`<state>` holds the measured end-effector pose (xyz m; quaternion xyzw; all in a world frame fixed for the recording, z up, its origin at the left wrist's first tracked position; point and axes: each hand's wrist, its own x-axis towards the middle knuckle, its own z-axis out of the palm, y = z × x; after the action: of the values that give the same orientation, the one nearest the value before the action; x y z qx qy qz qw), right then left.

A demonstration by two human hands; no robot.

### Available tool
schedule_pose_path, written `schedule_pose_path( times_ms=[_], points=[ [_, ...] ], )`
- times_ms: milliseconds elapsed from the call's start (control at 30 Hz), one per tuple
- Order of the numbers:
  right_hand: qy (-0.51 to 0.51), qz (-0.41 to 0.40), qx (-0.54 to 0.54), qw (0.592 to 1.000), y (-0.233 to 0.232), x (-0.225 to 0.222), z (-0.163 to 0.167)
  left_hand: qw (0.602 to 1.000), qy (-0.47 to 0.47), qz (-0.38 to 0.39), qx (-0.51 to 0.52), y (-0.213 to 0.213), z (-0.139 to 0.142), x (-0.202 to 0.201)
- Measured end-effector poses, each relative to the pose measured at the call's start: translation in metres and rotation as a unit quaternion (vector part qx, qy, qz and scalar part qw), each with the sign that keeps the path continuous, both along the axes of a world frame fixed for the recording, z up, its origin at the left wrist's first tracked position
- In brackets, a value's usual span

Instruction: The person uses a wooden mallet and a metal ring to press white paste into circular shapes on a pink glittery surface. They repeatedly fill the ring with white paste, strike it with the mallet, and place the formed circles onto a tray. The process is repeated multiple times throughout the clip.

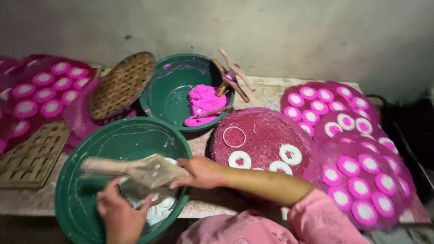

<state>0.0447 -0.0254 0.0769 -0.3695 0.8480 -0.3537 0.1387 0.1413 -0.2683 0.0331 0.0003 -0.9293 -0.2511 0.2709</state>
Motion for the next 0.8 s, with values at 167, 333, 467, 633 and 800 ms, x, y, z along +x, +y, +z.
schedule_pose_path(
  times_ms=[167, 333, 467, 633, 800],
  points=[
    [0.068, 0.105, 0.033, 0.992, -0.009, 0.031, 0.056, 0.952, 0.006, -0.100, 0.289, -0.028, -0.036, -0.016],
    [0.298, 0.281, -0.006, 0.912, -0.014, 0.036, 0.092, 0.766, -0.284, -0.213, 0.536, -0.050, -0.078, 0.004],
    [0.368, 0.351, -0.035, 0.861, -0.028, 0.023, 0.094, 0.727, -0.353, -0.228, 0.543, -0.055, -0.096, 0.009],
    [0.091, 0.306, -0.012, 0.947, -0.032, 0.059, 0.048, 0.714, -0.398, -0.239, 0.524, -0.054, -0.104, -0.011],
    [0.007, 0.279, -0.021, 0.960, -0.023, 0.076, 0.009, 0.709, -0.421, -0.254, 0.506, -0.074, -0.105, -0.027]
  ],
)
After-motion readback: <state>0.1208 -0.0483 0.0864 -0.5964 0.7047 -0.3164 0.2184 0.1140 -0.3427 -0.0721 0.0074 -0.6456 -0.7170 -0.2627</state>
